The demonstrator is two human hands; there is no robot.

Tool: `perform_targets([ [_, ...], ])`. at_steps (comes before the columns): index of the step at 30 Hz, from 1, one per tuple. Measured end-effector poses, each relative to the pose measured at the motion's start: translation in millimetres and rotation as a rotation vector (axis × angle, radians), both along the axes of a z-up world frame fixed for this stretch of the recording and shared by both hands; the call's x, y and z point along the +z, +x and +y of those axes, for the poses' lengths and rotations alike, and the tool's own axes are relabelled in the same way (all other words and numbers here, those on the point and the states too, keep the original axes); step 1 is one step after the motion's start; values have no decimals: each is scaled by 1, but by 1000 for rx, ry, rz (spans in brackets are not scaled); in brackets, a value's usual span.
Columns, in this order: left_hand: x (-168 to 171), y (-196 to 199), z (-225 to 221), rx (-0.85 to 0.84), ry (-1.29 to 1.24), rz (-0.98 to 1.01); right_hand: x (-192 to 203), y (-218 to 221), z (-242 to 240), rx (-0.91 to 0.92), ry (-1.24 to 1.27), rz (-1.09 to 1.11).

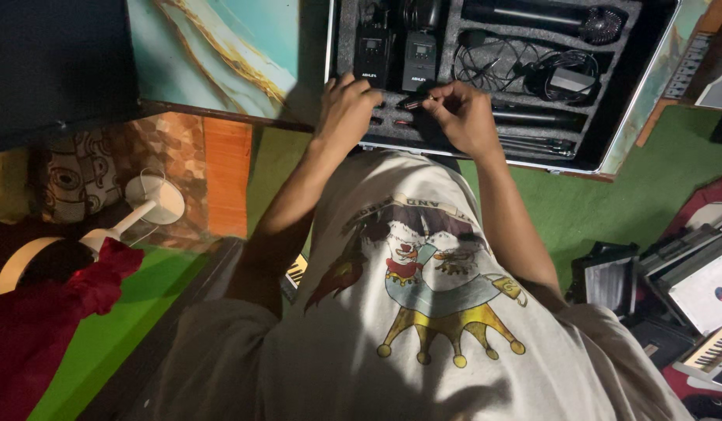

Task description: The person organizes audio equipment by placing a headset microphone, cables, and a wireless transmitter into a padded hard-shell case.

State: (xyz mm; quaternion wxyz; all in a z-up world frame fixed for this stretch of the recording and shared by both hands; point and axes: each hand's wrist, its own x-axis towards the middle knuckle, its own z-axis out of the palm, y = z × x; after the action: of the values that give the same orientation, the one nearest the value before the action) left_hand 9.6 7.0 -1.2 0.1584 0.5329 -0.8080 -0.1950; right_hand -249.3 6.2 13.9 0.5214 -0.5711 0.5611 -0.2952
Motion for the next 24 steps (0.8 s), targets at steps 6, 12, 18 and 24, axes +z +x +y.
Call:
perform_targets([
  [6,10,-5,9,0,22,-63,0,0,1,15,1,26],
  [12,22,-3,15,2,124,-54,7,14,3,89,22,72],
  [18,28,8,19,293,152,217,13,50,7,142,92,76],
  [24,44,22,26,343,78,52,34,60,3,353,-126,498],
])
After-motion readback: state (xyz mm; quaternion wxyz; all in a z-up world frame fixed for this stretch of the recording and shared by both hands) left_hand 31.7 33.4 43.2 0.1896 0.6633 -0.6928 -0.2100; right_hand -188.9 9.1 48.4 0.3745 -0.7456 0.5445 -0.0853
